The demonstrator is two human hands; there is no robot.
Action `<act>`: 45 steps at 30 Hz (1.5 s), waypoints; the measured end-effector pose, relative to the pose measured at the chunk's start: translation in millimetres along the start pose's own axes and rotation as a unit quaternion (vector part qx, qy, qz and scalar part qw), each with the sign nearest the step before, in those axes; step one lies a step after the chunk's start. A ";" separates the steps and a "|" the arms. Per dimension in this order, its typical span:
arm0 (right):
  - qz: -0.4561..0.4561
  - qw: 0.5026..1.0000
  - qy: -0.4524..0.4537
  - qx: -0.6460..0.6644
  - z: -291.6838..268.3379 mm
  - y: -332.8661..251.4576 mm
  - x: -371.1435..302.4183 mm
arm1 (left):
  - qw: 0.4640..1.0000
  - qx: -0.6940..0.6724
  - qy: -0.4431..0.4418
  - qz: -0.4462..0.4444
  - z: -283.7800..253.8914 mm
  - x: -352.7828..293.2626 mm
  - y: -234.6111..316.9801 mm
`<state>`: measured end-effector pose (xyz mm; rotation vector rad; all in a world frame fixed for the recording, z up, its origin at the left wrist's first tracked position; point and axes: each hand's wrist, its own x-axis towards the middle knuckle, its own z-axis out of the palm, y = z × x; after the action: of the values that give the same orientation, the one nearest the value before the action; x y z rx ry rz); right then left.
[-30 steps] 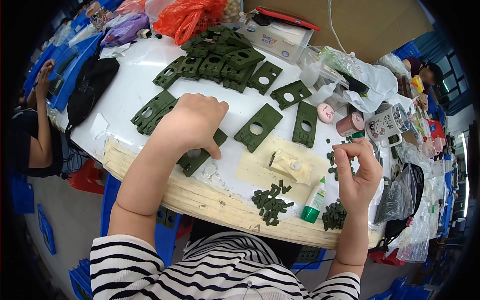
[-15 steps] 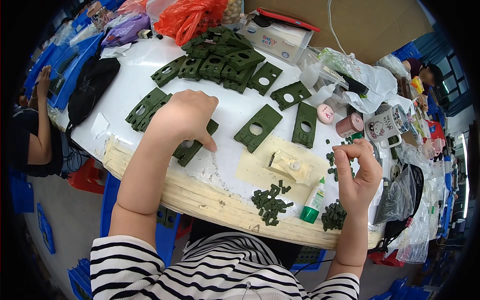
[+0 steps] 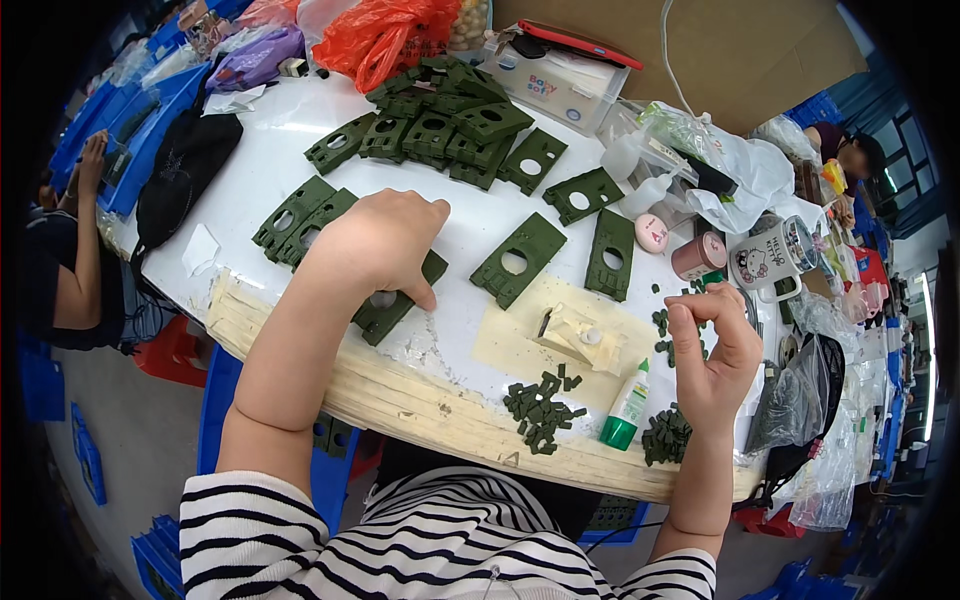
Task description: Applying glue to plastic toy tank parts and attaching small detail components on a workbench.
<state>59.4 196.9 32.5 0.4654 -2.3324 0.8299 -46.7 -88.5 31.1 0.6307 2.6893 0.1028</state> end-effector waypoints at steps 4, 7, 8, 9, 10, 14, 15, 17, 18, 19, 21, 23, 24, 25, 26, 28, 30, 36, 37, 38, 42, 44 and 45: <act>-0.002 1.000 -0.001 -0.001 -1.3 -0.4 0.0 | 1.000 -0.021 0.018 0.014 -6.7 -6.4 -2.4; 0.029 0.999 -0.026 0.033 -3.9 -8.8 -1.7 | 0.978 -0.133 0.117 0.110 -11.1 -12.5 -8.8; 0.049 0.995 -0.037 0.073 -3.2 -13.3 -3.5 | 0.959 -0.207 0.134 0.137 -12.5 -12.5 -4.4; 0.068 0.990 -0.048 0.114 -0.5 -19.8 -5.6 | 0.934 -0.279 0.149 0.163 -14.3 -13.3 3.8; 0.087 0.982 -0.058 0.155 2.4 -25.2 -7.8 | 0.903 -0.350 0.162 0.188 -14.3 -13.6 11.8; 0.053 0.968 -0.158 0.186 13.1 -40.0 -14.7 | 0.851 -0.402 0.214 0.261 1.9 -16.3 45.3; 0.073 0.964 -0.156 0.201 17.0 -42.3 -17.0 | 0.849 -0.406 0.201 0.272 3.6 -19.2 52.4; 0.110 0.954 -0.151 0.232 23.4 -45.5 -21.0 | 0.842 -0.415 0.198 0.282 7.9 -22.8 60.6; 0.120 0.951 -0.155 0.240 23.9 -46.4 -21.8 | 0.838 -0.420 0.197 0.286 9.1 -23.7 62.4; 0.130 0.947 -0.158 0.247 24.1 -46.9 -22.2 | 0.849 -0.381 0.222 0.291 10.9 -23.3 62.2; 0.162 0.933 -0.155 0.283 22.4 -45.2 -22.2 | 0.831 -0.468 0.145 0.262 7.6 -24.6 65.9; 0.200 0.905 -0.144 0.348 20.1 -42.8 -20.7 | 0.794 -0.536 0.107 0.265 11.2 -22.9 67.4; 0.235 0.879 -0.133 0.393 19.5 -42.6 -19.1 | 0.769 -0.562 0.107 0.286 20.3 -16.7 66.9; 0.268 0.850 -0.122 0.437 18.9 -42.3 -17.3 | 0.742 -0.587 0.107 0.306 25.7 -13.5 66.9; 0.302 0.819 -0.107 0.475 17.1 -40.7 -16.4 | 0.709 -0.634 0.061 0.302 27.8 -12.5 69.8; 0.300 0.818 -0.116 0.477 15.9 -36.1 -15.7 | 0.635 -0.717 -0.033 0.287 32.3 -13.6 76.0; 0.283 0.835 -0.121 0.456 16.2 -29.8 -20.4 | 0.625 -0.726 -0.049 0.281 32.9 -13.5 78.8; 0.202 0.953 -0.017 0.224 -22.8 14.8 2.1 | 0.678 -0.705 -0.026 0.207 28.4 -16.5 74.1; 0.206 0.961 -0.014 0.185 -36.2 31.0 3.7 | 0.668 -0.713 -0.034 0.210 27.5 -14.5 77.0; 0.245 0.958 -0.047 0.139 -52.0 43.1 5.3 | 0.660 -0.720 -0.041 0.211 26.2 -13.5 79.5; 0.277 0.942 -0.164 -0.097 -66.9 86.4 -2.8 | 0.642 -0.743 -0.057 0.178 27.6 -11.3 79.3; 0.311 0.921 -0.198 -0.123 -65.6 102.2 -9.3 | 0.635 -0.749 -0.056 0.183 28.3 -8.8 76.8; 0.319 0.914 -0.213 -0.131 -65.3 110.6 -12.7 | 0.631 -0.751 -0.056 0.186 28.6 -7.8 76.3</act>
<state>41.5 323.5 15.2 -0.2915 -3.0133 0.7198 2.1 -23.9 19.0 0.4696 1.3659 1.9932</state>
